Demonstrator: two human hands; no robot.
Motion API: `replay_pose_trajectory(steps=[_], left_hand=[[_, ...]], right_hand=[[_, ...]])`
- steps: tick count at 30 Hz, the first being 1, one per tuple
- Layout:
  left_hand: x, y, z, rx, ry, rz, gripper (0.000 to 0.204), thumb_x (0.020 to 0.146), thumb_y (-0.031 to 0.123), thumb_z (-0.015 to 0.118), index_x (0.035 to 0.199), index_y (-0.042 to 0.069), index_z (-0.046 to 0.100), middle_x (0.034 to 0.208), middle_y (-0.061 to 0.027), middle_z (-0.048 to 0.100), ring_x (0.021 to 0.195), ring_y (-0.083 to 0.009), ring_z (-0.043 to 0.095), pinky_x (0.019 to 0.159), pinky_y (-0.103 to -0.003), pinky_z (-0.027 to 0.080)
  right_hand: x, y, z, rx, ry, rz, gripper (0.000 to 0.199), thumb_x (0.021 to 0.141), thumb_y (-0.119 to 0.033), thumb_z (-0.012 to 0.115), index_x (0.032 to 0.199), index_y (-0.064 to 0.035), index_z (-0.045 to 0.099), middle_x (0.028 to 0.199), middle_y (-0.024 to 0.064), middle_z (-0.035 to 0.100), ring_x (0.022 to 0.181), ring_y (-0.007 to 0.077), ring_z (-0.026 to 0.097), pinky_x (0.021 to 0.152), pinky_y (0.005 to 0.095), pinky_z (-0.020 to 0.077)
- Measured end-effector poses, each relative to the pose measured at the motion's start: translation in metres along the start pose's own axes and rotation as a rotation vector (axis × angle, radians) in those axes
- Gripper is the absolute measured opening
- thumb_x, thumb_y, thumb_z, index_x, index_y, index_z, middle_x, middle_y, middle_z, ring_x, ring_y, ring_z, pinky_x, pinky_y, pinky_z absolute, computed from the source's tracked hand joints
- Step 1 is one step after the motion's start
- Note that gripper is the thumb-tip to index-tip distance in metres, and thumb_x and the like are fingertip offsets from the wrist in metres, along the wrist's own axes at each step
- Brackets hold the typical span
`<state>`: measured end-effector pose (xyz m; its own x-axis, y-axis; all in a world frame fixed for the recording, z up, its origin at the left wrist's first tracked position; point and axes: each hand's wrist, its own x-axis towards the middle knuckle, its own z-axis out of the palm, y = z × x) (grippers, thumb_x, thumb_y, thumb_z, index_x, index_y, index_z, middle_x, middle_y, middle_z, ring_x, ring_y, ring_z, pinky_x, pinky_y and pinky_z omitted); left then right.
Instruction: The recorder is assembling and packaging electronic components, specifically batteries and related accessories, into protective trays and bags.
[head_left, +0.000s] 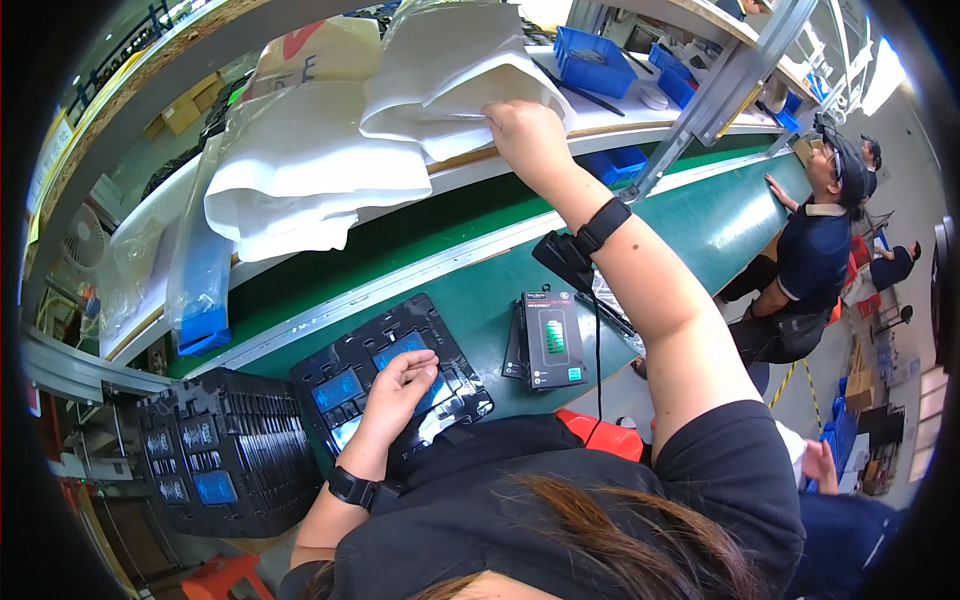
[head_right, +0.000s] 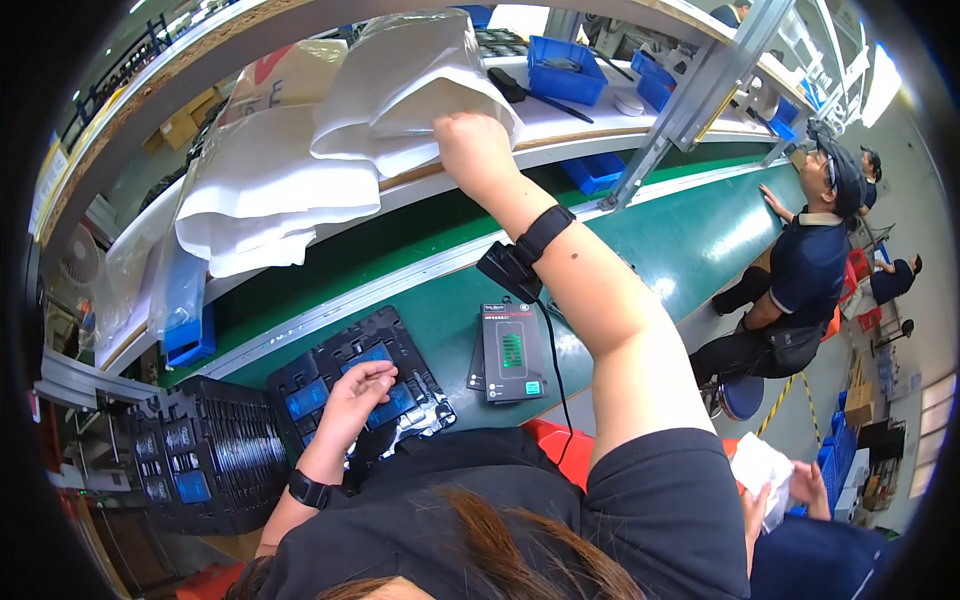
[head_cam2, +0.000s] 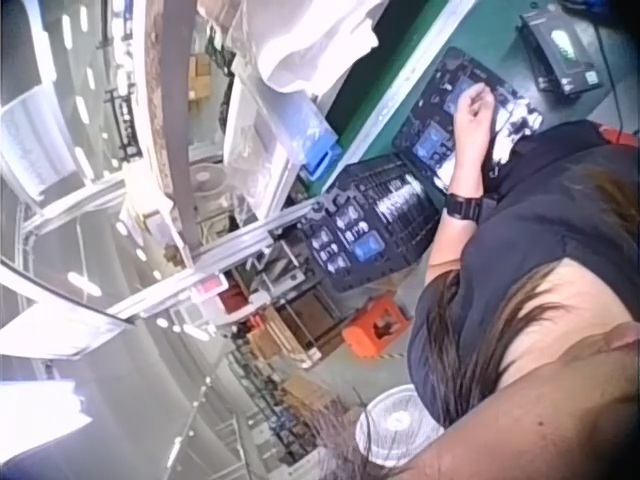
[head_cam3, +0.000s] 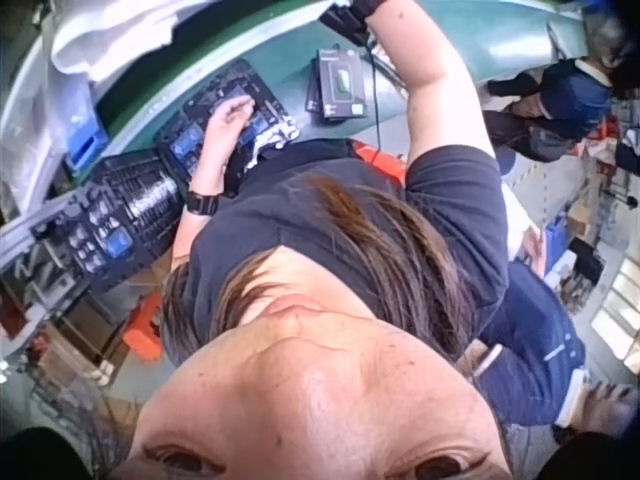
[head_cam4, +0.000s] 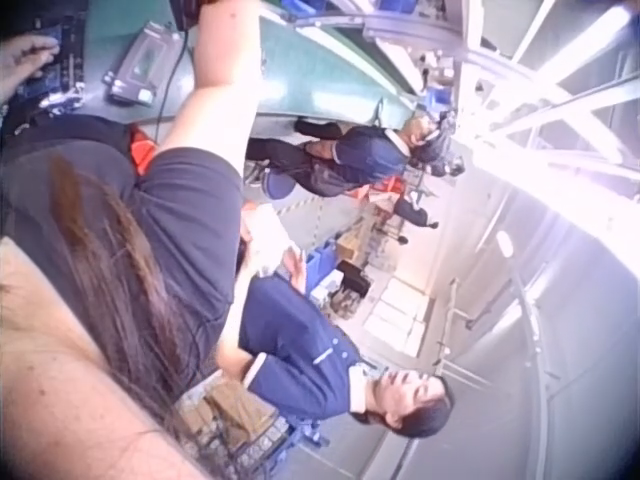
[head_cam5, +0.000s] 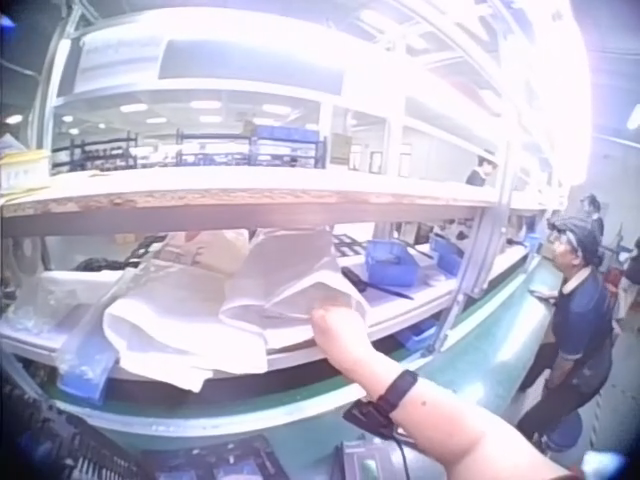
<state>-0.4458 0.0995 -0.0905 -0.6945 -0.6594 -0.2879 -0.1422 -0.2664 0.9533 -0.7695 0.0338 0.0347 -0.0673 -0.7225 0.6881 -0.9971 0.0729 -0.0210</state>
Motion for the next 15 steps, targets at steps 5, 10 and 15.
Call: replay_pose_trajectory(steps=[5,10,15], left_hand=[[-0.001,0.002,0.001,0.010,-0.005,0.003,0.030,0.087,0.012,0.059,0.112,-0.003,0.054,0.109,-0.0118,0.060,0.100,-0.0158,0.056,0.088,-0.028,0.044],[0.003,0.008,-0.005,0.057,0.045,0.110,0.031,0.088,0.014,0.058,0.114,-0.002,0.053,0.110,-0.0112,0.060,0.099,-0.0162,0.057,0.083,-0.027,0.046],[0.002,0.038,0.001,0.087,0.086,0.244,0.030,0.088,0.011,0.058,0.114,-0.002,0.053,0.109,-0.0099,0.059,0.099,-0.0149,0.056,0.088,-0.027,0.044]], right_hand=[[-0.017,-0.016,-0.016,0.009,0.223,-0.088,0.003,0.068,-0.003,0.056,0.068,-0.0055,0.057,0.073,0.0100,0.058,0.072,0.0286,0.057,0.062,0.0389,0.0465],[-0.041,-0.046,-0.033,0.059,0.339,-0.195,0.014,0.067,-0.001,0.056,0.079,-0.0074,0.059,0.080,0.0052,0.056,0.077,0.0250,0.053,0.069,0.0368,0.0408],[-0.065,-0.065,-0.042,0.142,0.368,-0.247,0.021,0.064,-0.002,0.058,0.084,-0.0089,0.061,0.084,0.0035,0.055,0.081,0.0236,0.051,0.075,0.0380,0.0371]])
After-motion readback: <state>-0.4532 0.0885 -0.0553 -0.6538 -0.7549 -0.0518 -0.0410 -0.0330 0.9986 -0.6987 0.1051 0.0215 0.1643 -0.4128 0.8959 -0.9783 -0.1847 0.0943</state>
